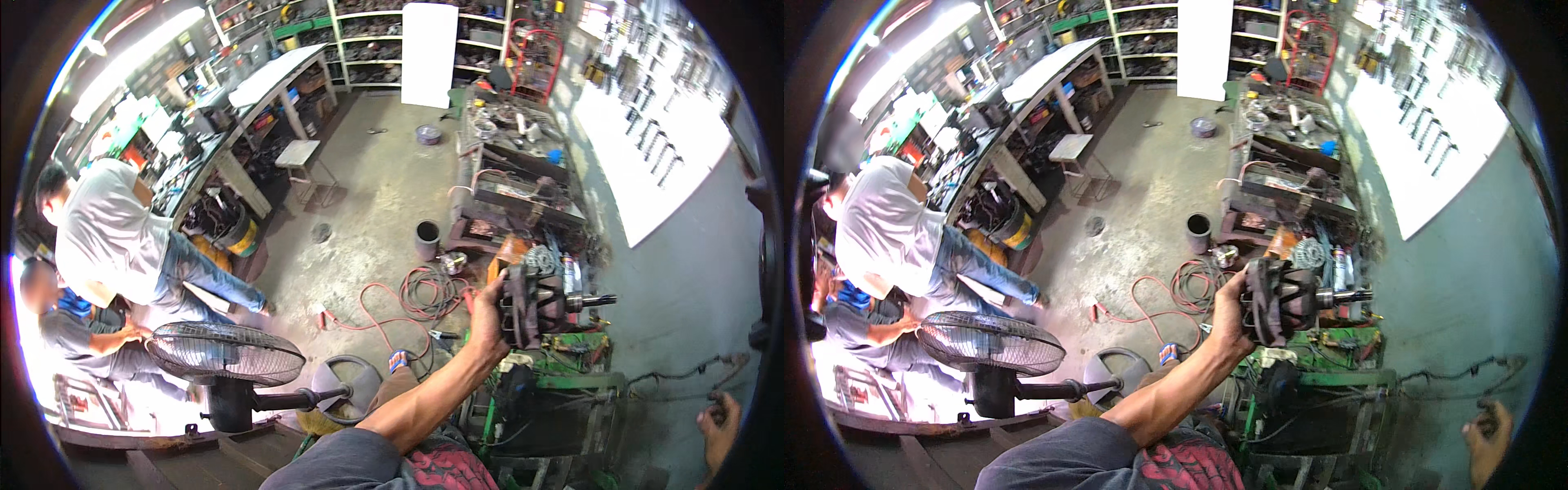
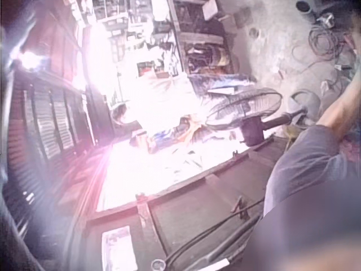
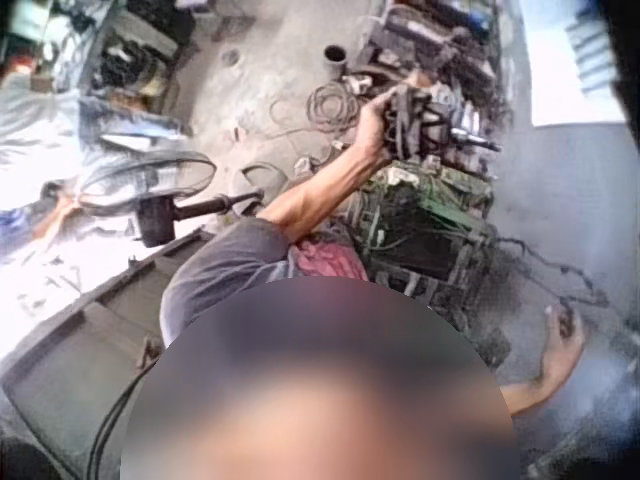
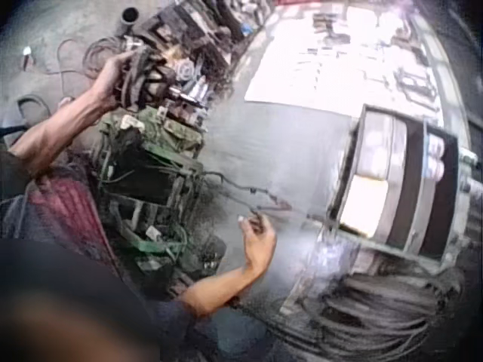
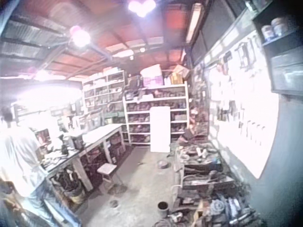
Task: The person uses a power impact wrench to remove bolts from a mechanical housing on a workbench, then disassembles the part by hand. They place the housing into a bench vise, remove a shaft, and wipe the components with a rag. The person also retrieves a cylindrical part from a shelf and returns to the bench to continue handling the disassembled parts.
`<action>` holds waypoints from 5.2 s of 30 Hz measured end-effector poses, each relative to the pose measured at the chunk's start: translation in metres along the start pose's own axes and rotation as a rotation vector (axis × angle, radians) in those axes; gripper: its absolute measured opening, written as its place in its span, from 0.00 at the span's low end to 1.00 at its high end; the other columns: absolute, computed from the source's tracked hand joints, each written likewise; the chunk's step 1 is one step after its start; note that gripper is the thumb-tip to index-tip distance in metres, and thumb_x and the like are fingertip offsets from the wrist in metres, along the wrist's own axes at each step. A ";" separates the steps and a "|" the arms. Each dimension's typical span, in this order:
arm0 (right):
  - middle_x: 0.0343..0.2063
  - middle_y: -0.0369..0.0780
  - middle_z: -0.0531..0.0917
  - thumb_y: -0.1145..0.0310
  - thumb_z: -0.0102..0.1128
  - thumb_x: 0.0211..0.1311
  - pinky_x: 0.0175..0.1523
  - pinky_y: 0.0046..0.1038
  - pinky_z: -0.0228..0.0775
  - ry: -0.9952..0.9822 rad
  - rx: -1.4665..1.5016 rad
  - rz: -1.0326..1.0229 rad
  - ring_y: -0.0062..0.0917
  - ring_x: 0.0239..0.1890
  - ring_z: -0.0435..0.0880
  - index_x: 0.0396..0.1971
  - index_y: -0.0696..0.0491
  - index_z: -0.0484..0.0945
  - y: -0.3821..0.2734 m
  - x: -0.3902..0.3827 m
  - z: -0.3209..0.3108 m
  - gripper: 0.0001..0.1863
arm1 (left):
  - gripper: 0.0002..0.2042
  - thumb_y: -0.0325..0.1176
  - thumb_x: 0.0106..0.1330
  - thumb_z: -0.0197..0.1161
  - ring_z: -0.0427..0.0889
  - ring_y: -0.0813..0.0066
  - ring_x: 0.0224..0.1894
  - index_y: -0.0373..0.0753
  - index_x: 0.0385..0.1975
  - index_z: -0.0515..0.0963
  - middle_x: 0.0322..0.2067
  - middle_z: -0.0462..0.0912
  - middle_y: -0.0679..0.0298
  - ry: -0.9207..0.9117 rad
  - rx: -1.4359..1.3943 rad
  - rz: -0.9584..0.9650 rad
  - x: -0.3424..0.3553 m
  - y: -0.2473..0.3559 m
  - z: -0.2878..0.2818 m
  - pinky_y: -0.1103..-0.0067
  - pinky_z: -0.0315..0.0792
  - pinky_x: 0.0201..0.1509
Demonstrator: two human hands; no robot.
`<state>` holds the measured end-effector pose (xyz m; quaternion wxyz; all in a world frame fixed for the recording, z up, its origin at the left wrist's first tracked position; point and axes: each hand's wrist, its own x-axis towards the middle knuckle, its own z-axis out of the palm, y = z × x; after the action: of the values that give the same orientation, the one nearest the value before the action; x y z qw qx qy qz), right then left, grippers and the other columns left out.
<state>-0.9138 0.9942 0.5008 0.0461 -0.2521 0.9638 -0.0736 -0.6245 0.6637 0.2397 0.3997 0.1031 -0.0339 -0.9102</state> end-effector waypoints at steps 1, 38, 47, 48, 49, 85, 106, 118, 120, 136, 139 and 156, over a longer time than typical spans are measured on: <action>0.50 0.46 0.81 0.69 0.77 0.50 0.56 0.34 0.74 -0.090 0.113 -0.141 0.30 0.50 0.81 0.64 0.59 0.72 -0.024 -0.003 0.005 0.39 | 0.22 0.46 0.79 0.46 0.90 0.55 0.40 0.36 0.54 0.79 0.44 0.88 0.51 0.062 0.026 0.041 0.006 0.012 0.003 0.61 0.87 0.46; 0.46 0.36 0.88 0.47 0.76 0.61 0.55 0.28 0.75 -1.729 1.149 -0.709 0.21 0.47 0.86 0.49 0.58 0.84 -1.044 -0.044 0.450 0.29 | 0.15 0.37 0.70 0.69 0.80 0.80 0.37 0.34 0.46 0.77 0.36 0.81 0.67 0.761 0.019 1.423 0.116 0.661 -0.082 0.81 0.76 0.43; 0.41 0.36 0.88 0.49 0.78 0.59 0.54 0.26 0.75 -1.838 0.966 -0.633 0.22 0.44 0.86 0.43 0.58 0.85 -1.203 -0.103 0.514 0.27 | 0.14 0.37 0.71 0.68 0.80 0.81 0.39 0.35 0.47 0.76 0.38 0.80 0.67 0.884 -0.021 1.567 0.114 0.797 -0.129 0.80 0.77 0.46; 0.41 0.36 0.88 0.50 0.77 0.60 0.53 0.26 0.75 -1.830 0.954 -0.676 0.22 0.43 0.86 0.43 0.59 0.85 -1.222 -0.115 0.517 0.26 | 0.13 0.37 0.72 0.67 0.80 0.81 0.39 0.35 0.47 0.76 0.38 0.80 0.67 0.865 -0.036 1.604 0.109 0.815 -0.136 0.80 0.77 0.46; 0.40 0.36 0.88 0.51 0.77 0.60 0.52 0.26 0.76 -1.822 0.943 -0.711 0.22 0.43 0.86 0.43 0.59 0.85 -1.243 -0.130 0.520 0.25 | 0.14 0.38 0.73 0.66 0.81 0.81 0.41 0.35 0.50 0.75 0.41 0.80 0.66 0.846 -0.026 1.623 0.104 0.835 -0.143 0.79 0.78 0.48; 0.47 0.52 0.79 0.41 0.85 0.35 0.64 0.44 0.70 -1.195 0.401 -2.767 0.48 0.56 0.77 0.46 0.68 0.78 -1.728 -0.790 0.620 0.48 | 0.19 0.43 0.75 0.64 0.83 0.65 0.36 0.28 0.48 0.84 0.39 0.88 0.55 2.118 -0.973 1.047 0.057 0.929 -0.393 0.69 0.78 0.41; 0.37 0.48 0.84 0.66 0.68 0.61 0.50 0.40 0.76 -1.474 0.457 -2.161 0.44 0.43 0.84 0.41 0.58 0.86 -1.801 -0.726 0.737 0.12 | 0.19 0.41 0.75 0.64 0.82 0.66 0.38 0.28 0.49 0.84 0.40 0.88 0.56 2.130 -0.918 0.936 0.022 0.996 -0.351 0.69 0.78 0.44; 0.42 0.47 0.89 0.65 0.70 0.60 0.54 0.32 0.75 -1.781 0.316 -1.804 0.34 0.46 0.87 0.48 0.57 0.87 -1.839 -0.748 0.740 0.18 | 0.18 0.37 0.74 0.64 0.84 0.64 0.42 0.29 0.54 0.82 0.45 0.87 0.55 2.081 -1.004 1.164 0.014 1.007 -0.354 0.70 0.80 0.45; 0.39 0.43 0.89 0.69 0.68 0.65 0.49 0.26 0.76 -2.043 0.231 -1.531 0.25 0.40 0.86 0.47 0.63 0.86 -1.834 -0.727 0.741 0.16 | 0.17 0.37 0.74 0.64 0.84 0.66 0.37 0.29 0.52 0.82 0.41 0.87 0.58 2.064 -1.066 1.135 0.019 1.002 -0.356 0.71 0.79 0.40; 0.38 0.44 0.90 0.63 0.69 0.66 0.51 0.30 0.77 -1.756 0.017 -1.864 0.28 0.42 0.88 0.46 0.57 0.87 -1.759 -0.511 0.714 0.15 | 0.18 0.38 0.74 0.63 0.87 0.63 0.33 0.36 0.59 0.79 0.44 0.87 0.55 1.828 -0.804 0.973 -0.046 0.973 -0.446 0.72 0.79 0.28; 0.38 0.45 0.90 0.63 0.68 0.66 0.51 0.31 0.77 -1.618 0.071 -1.874 0.30 0.43 0.89 0.46 0.57 0.87 -1.752 -0.472 0.712 0.15 | 0.22 0.41 0.74 0.64 0.88 0.59 0.35 0.33 0.60 0.76 0.47 0.85 0.55 1.894 -0.754 0.854 -0.078 0.984 -0.466 0.69 0.81 0.31; 0.44 0.47 0.89 0.60 0.71 0.65 0.54 0.34 0.77 -0.735 -0.260 -1.116 0.34 0.48 0.87 0.51 0.66 0.82 -1.628 0.012 0.867 0.25 | 0.20 0.41 0.73 0.68 0.90 0.63 0.39 0.33 0.57 0.79 0.45 0.88 0.56 1.801 -0.407 0.585 -0.078 1.032 -0.509 0.74 0.82 0.32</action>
<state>-0.0347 -0.5182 -0.0851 0.2951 -0.7238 0.6120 0.1207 0.2800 0.0316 -0.0961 0.4969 0.6781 0.4190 -0.3430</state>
